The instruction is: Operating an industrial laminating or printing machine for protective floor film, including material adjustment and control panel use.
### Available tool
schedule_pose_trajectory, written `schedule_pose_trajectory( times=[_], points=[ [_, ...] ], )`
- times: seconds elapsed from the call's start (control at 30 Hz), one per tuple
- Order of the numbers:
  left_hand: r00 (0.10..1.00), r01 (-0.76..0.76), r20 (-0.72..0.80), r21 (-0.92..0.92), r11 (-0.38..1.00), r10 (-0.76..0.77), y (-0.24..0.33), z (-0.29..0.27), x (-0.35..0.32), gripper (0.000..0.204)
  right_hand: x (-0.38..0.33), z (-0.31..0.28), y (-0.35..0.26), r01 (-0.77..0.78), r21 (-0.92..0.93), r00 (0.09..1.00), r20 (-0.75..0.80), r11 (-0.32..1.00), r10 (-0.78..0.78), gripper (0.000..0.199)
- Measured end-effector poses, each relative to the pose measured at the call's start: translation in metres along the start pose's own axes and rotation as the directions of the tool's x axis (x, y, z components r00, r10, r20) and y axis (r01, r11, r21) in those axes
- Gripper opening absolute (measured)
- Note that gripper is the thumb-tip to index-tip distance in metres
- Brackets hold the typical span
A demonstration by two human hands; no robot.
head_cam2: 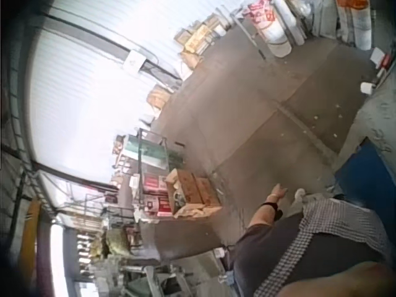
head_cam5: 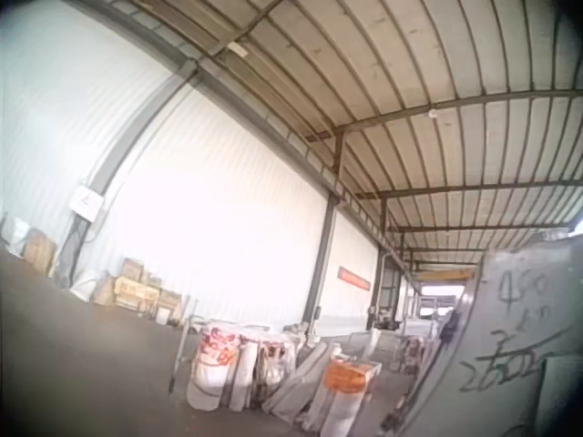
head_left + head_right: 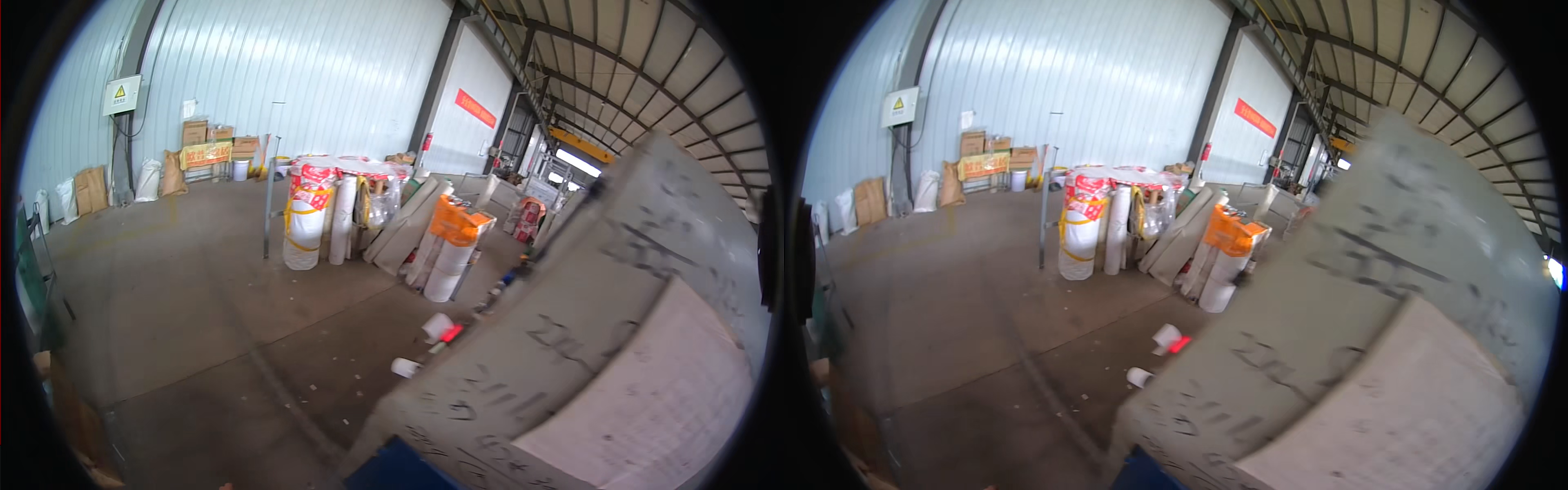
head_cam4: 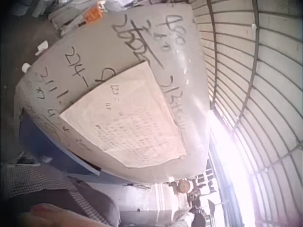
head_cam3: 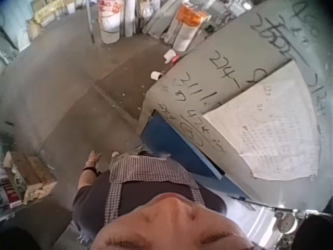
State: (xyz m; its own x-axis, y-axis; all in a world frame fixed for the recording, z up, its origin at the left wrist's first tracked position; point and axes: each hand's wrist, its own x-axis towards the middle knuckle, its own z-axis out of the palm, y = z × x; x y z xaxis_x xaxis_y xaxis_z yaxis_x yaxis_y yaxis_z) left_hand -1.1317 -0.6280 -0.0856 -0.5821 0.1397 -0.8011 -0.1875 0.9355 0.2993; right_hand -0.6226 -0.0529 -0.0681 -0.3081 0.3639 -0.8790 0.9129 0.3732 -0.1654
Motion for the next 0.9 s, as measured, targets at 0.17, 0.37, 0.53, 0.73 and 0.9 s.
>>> schedule_pose_trajectory(
  times=[0.17,0.37,0.53,0.73,0.9],
  points=[
    [1.000,0.004,0.010,-0.050,0.999,-0.003,-0.058,-0.050,0.097,0.073,0.064,0.055,-0.138,0.082,0.011,0.993,0.081,0.997,-0.082,0.050],
    [0.984,-0.168,-0.066,0.014,0.986,0.168,-0.084,-0.166,0.218,0.066,0.097,0.126,-0.298,0.127,0.205,0.984,0.099,0.970,-0.150,0.050],
    [0.958,-0.271,-0.062,0.136,0.953,0.281,-0.018,-0.282,0.312,0.059,0.139,0.175,-0.421,0.174,0.454,0.981,-0.006,0.874,-0.192,0.050],
    [0.845,-0.514,0.041,0.341,0.787,0.534,0.246,-0.370,0.430,0.060,0.218,0.140,-0.522,0.294,0.699,0.951,-0.279,0.652,-0.130,0.050],
    [0.725,-0.662,0.092,0.365,0.654,0.683,0.483,-0.367,0.464,0.061,0.294,0.001,-0.540,0.440,0.714,0.870,-0.490,0.545,-0.059,0.050]
  ],
)
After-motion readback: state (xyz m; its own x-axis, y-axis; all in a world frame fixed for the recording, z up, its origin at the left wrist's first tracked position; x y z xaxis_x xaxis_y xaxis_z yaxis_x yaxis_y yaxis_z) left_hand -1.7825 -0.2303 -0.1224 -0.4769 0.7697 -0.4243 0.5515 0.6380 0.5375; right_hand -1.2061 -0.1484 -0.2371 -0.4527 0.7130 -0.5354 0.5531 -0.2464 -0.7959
